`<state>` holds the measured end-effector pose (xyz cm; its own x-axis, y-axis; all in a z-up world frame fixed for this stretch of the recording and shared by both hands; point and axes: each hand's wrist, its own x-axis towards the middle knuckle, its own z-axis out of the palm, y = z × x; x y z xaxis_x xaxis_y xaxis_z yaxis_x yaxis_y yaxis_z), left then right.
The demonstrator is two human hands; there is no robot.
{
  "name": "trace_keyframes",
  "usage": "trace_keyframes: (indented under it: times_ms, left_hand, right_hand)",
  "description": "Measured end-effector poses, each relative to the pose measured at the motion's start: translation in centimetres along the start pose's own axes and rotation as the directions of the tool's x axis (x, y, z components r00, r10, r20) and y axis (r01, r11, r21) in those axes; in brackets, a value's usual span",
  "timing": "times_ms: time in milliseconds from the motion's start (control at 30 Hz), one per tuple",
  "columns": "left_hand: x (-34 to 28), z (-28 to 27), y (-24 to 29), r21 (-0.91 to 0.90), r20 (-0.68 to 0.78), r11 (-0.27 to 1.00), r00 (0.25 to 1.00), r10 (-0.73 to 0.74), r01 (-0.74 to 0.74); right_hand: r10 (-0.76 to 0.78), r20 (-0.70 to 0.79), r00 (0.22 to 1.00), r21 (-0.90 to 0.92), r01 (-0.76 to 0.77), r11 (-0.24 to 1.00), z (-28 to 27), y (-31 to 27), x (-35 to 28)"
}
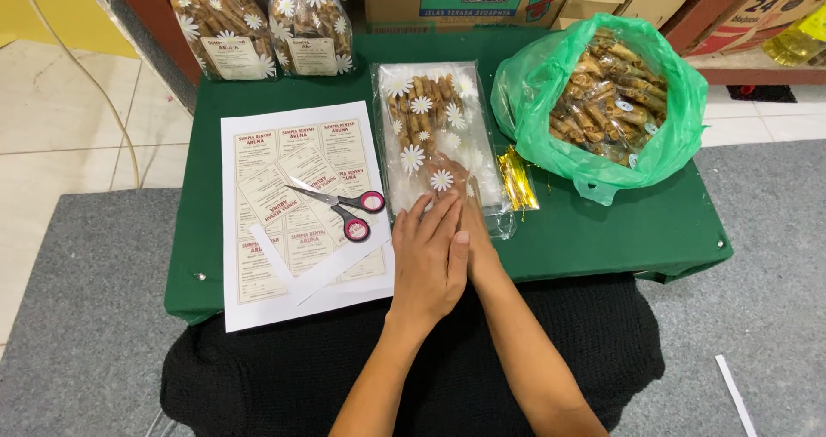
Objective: Arranging individually wrapped snacks into a plastic tray and applying small labels to them
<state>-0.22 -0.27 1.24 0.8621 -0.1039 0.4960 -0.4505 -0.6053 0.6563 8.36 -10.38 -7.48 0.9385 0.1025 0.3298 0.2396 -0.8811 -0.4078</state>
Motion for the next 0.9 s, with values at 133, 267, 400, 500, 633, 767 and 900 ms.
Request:
trace_keyframes:
  times_ms: [133,267,400,500,633,767,900]
  left_hand:
    - [0.0,0.0,-0.1,0.005,0.006,1.000,1.000,-0.002,0.002]
    - [-0.1,-0.2,0.0,0.004,0.016,1.000,1.000,-0.013,0.013]
    - [-0.1,0.0,0.0,0.004,0.013,1.000,1.000,-0.010,0.010]
    - [0.0,0.1,-0.1,0.014,0.008,1.000,1.000,-0.002,0.002]
    - [0.2,0.1,0.1,-0.006,0.023,1.000,1.000,0.000,0.000]
    - [1.1,0.1,1.1,-0.047,-0.021,0.999,1.000,0.014,-0.015]
    - [2.5,1.2,2.7,-0.033,-0.078,0.993,0.991,0.112,-0.115]
  right_hand:
    - [-0.057,0.104,0.993,0.113,0.045,0.993,2.4,3.9,1.7]
    - [-0.056,0.112,0.992,-0.071,0.064,0.995,2.7,3.3,1.2]
    - [-0.091,0.251,0.964,-0.155,0.133,0.979,1.1,2.5,-0.4]
    - [-0.086,0.295,0.952,-0.064,0.109,0.992,-2.5,0.3,-0.9]
    - [-0.086,0.304,0.949,0.356,-0.029,0.934,-12.8,-5.4,-2.3]
    - [-0.150,0.288,0.946,0.381,0.031,0.924,-12.0,-0.5,-3.4]
    - [-0.132,0.216,0.967,0.535,-0.004,0.845,-15.5,2.9,-3.9]
